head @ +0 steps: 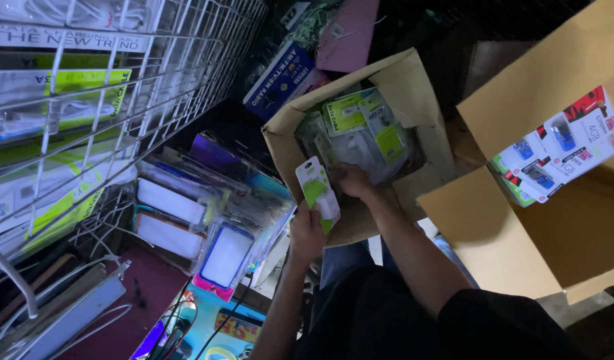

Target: Organizing and checking mobile phone accessories in a stockroom area.

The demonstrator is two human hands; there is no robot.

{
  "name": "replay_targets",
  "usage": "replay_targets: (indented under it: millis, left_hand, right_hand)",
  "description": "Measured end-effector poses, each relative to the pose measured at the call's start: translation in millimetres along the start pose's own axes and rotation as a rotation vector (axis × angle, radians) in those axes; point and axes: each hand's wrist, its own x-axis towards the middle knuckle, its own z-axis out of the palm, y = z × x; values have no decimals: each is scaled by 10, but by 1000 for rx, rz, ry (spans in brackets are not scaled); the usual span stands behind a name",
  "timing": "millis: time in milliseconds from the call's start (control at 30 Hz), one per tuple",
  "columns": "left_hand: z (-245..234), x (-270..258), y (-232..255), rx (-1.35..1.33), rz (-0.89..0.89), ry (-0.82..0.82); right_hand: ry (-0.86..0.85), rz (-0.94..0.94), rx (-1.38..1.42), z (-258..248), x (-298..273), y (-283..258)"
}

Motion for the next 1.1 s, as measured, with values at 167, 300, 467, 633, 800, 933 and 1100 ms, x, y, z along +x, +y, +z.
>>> replay_targets:
  millis: [167, 300, 467, 633, 800, 933, 1100]
  left_hand:
    - [-4, -23, 50, -150, 176, 52]
    - [22, -21, 67, -153, 158, 39]
    - [170, 50, -63, -190, 138, 58]
    - [316, 127, -124, -177, 203, 139]
    - [401, 102, -74, -241, 290, 166]
    - [364, 48, -92, -220, 202, 104]
    - [389, 46, -263, -155, 152, 141]
  right_hand:
    - [143, 36, 207, 98, 304, 647]
    - [248, 256, 609, -215, 316, 420]
    - [272, 230, 570, -440, 331, 119]
    - [455, 194, 233, -346, 668, 582]
    - [734, 149, 99, -323, 1123, 1439]
    - [720, 349, 240, -419, 658, 829]
    - [627, 371, 337, -586, 289, 289]
